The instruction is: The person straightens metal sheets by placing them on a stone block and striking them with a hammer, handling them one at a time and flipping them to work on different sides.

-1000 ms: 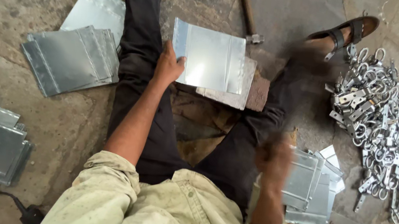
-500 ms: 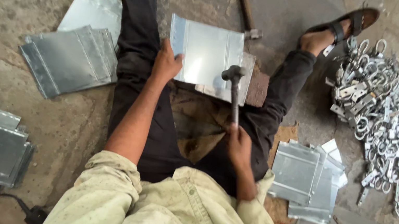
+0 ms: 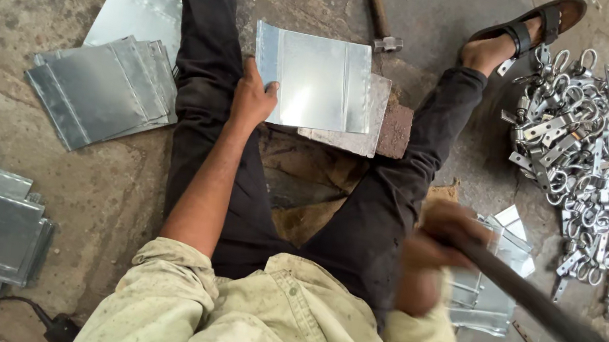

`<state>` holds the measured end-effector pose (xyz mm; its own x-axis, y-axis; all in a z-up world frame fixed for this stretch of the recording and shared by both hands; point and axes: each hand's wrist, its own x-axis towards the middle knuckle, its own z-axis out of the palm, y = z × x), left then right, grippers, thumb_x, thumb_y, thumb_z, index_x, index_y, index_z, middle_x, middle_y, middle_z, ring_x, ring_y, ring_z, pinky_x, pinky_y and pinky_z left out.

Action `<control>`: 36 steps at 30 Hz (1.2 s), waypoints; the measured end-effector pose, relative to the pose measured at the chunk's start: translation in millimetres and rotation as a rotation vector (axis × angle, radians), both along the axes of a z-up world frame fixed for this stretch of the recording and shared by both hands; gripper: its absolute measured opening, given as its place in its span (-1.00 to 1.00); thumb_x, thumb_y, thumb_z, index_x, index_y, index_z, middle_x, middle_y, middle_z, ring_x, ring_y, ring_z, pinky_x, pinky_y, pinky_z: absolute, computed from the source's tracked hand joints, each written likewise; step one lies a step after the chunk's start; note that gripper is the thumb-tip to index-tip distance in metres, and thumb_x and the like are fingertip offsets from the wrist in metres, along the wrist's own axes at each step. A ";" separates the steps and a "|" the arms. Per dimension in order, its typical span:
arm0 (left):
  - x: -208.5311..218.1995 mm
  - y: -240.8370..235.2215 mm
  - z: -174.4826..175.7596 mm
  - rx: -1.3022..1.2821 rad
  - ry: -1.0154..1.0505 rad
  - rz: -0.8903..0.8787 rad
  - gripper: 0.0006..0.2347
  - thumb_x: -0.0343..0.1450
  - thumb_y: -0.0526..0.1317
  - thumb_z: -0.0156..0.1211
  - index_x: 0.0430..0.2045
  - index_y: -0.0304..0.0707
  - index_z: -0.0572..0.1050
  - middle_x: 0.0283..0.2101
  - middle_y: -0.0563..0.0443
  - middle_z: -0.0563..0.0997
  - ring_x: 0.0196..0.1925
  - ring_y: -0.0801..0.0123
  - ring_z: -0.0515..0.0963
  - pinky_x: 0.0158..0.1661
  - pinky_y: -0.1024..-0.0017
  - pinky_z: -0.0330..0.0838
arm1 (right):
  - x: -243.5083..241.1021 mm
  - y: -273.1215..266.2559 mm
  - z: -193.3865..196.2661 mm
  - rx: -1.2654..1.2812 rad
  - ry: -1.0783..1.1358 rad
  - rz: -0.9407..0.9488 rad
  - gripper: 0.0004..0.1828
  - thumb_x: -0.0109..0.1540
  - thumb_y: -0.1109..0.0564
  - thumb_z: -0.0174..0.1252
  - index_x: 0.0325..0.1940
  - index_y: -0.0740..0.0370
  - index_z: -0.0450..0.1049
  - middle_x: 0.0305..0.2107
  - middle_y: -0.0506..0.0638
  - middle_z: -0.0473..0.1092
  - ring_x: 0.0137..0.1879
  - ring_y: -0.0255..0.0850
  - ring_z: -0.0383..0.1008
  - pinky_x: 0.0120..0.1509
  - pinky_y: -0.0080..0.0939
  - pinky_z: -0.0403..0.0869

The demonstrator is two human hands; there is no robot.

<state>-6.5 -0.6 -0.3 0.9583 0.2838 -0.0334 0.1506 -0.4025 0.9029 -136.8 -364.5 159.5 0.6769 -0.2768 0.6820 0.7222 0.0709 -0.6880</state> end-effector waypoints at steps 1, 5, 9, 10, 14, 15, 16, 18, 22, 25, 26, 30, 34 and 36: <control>1.8 0.1 0.5 0.011 -0.009 0.005 -0.51 0.43 -0.30 0.28 0.13 -0.41 0.10 -0.13 -0.65 0.57 -0.09 -0.46 0.59 -0.19 -0.13 0.48 | -0.6 2.8 -43.9 -0.513 0.215 -0.514 -0.56 0.49 -0.16 -0.08 0.19 0.23 0.37 -0.30 0.00 0.39 -0.28 -0.32 0.39 -0.28 -0.45 0.35; 3.0 2.3 2.0 0.036 0.061 0.013 -0.51 0.43 -0.27 0.31 0.13 -0.41 0.14 -0.10 -0.67 0.57 -0.02 -0.51 0.55 -0.08 -0.15 0.44 | -27.1 50.1 -87.2 -0.896 1.001 -0.070 -0.60 0.49 -0.08 0.03 -0.25 0.29 0.40 -0.55 -0.05 0.28 -0.45 -0.27 0.23 -0.32 -0.38 0.31; -0.3 4.4 10.7 0.007 0.009 -0.043 -0.50 0.41 -0.28 0.29 0.14 -0.42 0.13 -0.10 -0.69 0.55 0.00 -0.51 0.54 -0.07 -0.14 0.43 | -21.6 47.1 3.0 -0.514 1.193 0.010 -0.61 0.43 -0.13 -0.03 -0.23 0.21 0.45 -0.61 -0.15 0.27 -0.55 -0.39 0.23 -0.50 -0.33 0.22; -3.8 6.2 13.6 -0.005 -0.006 -0.075 -0.50 0.41 -0.29 0.28 0.15 -0.40 0.14 -0.09 -0.68 0.56 0.01 -0.50 0.55 -0.06 -0.12 0.44 | -21.7 44.9 27.8 -0.508 1.174 -0.040 -0.61 0.43 -0.14 -0.05 -0.19 0.22 0.44 -0.62 -0.14 0.27 -0.58 -0.39 0.24 -0.53 -0.32 0.22; -20.3 -1.3 35.6 0.030 0.081 -0.067 -0.29 0.35 -0.29 0.31 0.36 -0.35 -0.02 -0.13 -0.69 0.55 -0.05 -0.53 0.52 -0.08 -0.13 0.41 | -25.1 20.9 107.1 0.025 0.616 0.112 -0.53 0.41 -0.29 -0.07 0.05 0.14 0.38 -0.45 -0.03 0.35 -0.63 -0.40 0.13 -0.58 -0.37 0.11; -21.3 -2.4 41.7 0.035 0.085 -0.062 -0.31 0.37 -0.28 0.30 0.35 -0.33 0.00 -0.13 -0.67 0.56 -0.04 -0.51 0.54 -0.07 -0.13 0.42 | -30.3 21.3 115.8 0.019 0.456 0.104 -0.45 0.43 -0.39 -0.10 0.01 0.14 0.35 -0.52 -0.04 0.31 -0.62 -0.40 0.11 -0.56 -0.40 0.10; -22.5 -2.5 46.8 0.040 0.089 -0.057 -0.33 0.38 -0.28 0.30 0.35 -0.30 0.02 -0.12 -0.65 0.58 -0.03 -0.48 0.56 -0.07 -0.12 0.43 | -31.3 27.2 114.1 0.030 0.325 0.092 -0.41 0.43 -0.44 -0.12 0.00 0.12 0.33 -0.55 -0.04 0.29 -0.62 -0.39 0.10 -0.56 -0.40 0.11; -27.3 -6.9 51.8 0.021 0.137 -0.060 -0.34 0.40 -0.27 0.28 0.37 -0.27 0.01 -0.13 -0.62 0.60 -0.05 -0.43 0.59 -0.09 -0.12 0.45 | -30.9 29.1 94.5 0.056 0.095 0.074 -0.37 0.40 -0.51 -0.15 0.00 0.09 0.30 -0.61 -0.05 0.27 -0.62 -0.37 0.11 -0.56 -0.37 0.15; -30.5 -4.2 41.1 0.058 0.185 -0.074 -0.38 0.45 -0.23 0.28 0.33 -0.36 0.02 -0.12 -0.65 0.57 -0.08 -0.42 0.60 -0.13 -0.12 0.48 | -49.9 38.9 -9.2 -0.254 0.448 -0.153 -0.35 0.48 -0.41 -0.21 -0.14 0.21 0.45 -0.64 0.02 0.20 -0.62 -0.24 0.00 -0.51 -0.26 -0.03; -28.6 -2.0 31.6 0.043 0.170 -0.071 -0.49 0.47 -0.22 0.27 0.22 -0.41 0.14 -0.08 -0.61 0.60 -0.03 -0.39 0.62 -0.11 -0.10 0.51 | -57.5 53.6 -57.2 -0.980 0.706 -0.185 -0.60 0.52 -0.03 -0.01 -0.04 0.44 0.41 -0.50 0.11 0.33 -0.49 -0.07 0.22 -0.34 -0.11 0.23; -29.2 -4.1 31.5 0.014 0.172 -0.065 -0.53 0.47 -0.22 0.26 0.18 -0.41 0.18 -0.07 -0.58 0.63 -0.01 -0.37 0.63 -0.10 -0.09 0.53 | -52.9 54.8 -55.0 -0.872 1.134 -0.083 -0.62 0.47 -0.05 0.06 -0.19 0.34 0.44 -0.60 0.07 0.29 -0.55 -0.17 0.21 -0.40 -0.18 0.26; -27.8 -5.7 42.7 0.053 0.156 -0.055 -0.47 0.43 -0.24 0.25 0.22 -0.44 0.12 -0.09 -0.63 0.59 -0.06 -0.42 0.60 -0.08 -0.12 0.47 | -51.4 60.3 9.2 -0.413 1.187 0.127 -0.60 0.47 -0.09 -0.07 -0.22 0.27 0.43 -0.57 -0.12 0.28 -0.51 -0.37 0.22 -0.46 -0.31 0.24; -39.5 -8.5 39.7 0.008 0.198 -0.043 -0.51 0.46 -0.23 0.24 0.19 -0.44 0.14 -0.07 -0.62 0.59 -0.04 -0.40 0.62 -0.10 -0.09 0.50 | -49.9 41.4 81.2 -0.319 0.700 0.017 -0.49 0.48 -0.27 -0.11 -0.12 0.24 0.37 -0.55 -0.04 0.32 -0.56 -0.41 0.16 -0.52 -0.36 0.15; -34.5 -6.5 38.4 0.016 0.165 -0.042 -0.51 0.45 -0.22 0.24 0.18 -0.44 0.15 -0.07 -0.62 0.59 -0.03 -0.41 0.61 -0.10 -0.09 0.50 | -45.8 30.9 103.3 -0.099 0.356 0.124 -0.41 0.44 -0.43 -0.15 0.00 0.14 0.35 -0.59 -0.04 0.28 -0.65 -0.43 0.05 -0.58 -0.36 0.02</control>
